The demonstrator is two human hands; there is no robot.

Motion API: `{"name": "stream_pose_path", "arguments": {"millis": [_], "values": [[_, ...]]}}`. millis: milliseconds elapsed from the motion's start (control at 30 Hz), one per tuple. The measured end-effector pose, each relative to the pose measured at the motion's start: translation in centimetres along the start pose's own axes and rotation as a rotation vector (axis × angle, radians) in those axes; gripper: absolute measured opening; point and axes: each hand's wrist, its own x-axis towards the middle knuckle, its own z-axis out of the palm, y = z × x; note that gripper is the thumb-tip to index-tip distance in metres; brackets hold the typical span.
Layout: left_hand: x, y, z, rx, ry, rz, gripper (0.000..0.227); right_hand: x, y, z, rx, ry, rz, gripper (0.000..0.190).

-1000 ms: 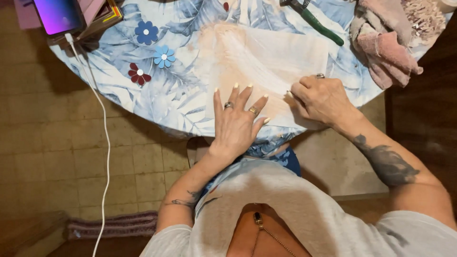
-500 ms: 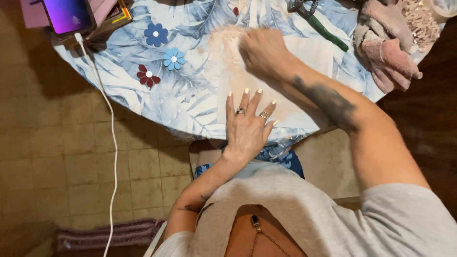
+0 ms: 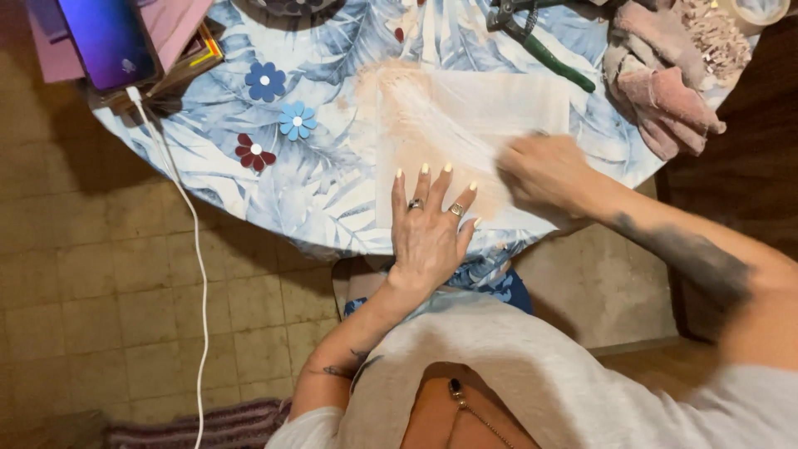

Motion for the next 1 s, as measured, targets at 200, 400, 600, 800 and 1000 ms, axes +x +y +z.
{"name": "stream_pose_path", "arguments": {"millis": [200, 400, 600, 800, 1000], "values": [[-0.2, 0.3, 0.4, 0.022, -0.023, -0.029, 0.034, 13.4, -1.2, 4.0, 0.028, 0.228, -0.123, 0.014], [-0.1, 0.1, 0.7, 0.028, -0.018, -0.022, 0.034, 4.0, -0.8, -0.8, 0.081, 0.079, -0.116, 0.014], [0.3, -0.1, 0.3, 0.013, 0.042, 0.020, 0.033, -3.7, 0.8, -0.3, -0.051, 0.021, -0.054, 0.010], [0.3, 0.1, -0.4, 0.061, 0.009, 0.016, 0.035, 11.7, -1.9, 0.2, 0.163, -0.032, -0.022, 0.020], [-0.1, 0.2, 0.1, 0.063, 0.008, 0.005, 0.035, 8.9, -1.3, 0.8, 0.151, 0.088, -0.136, 0.021]]}}
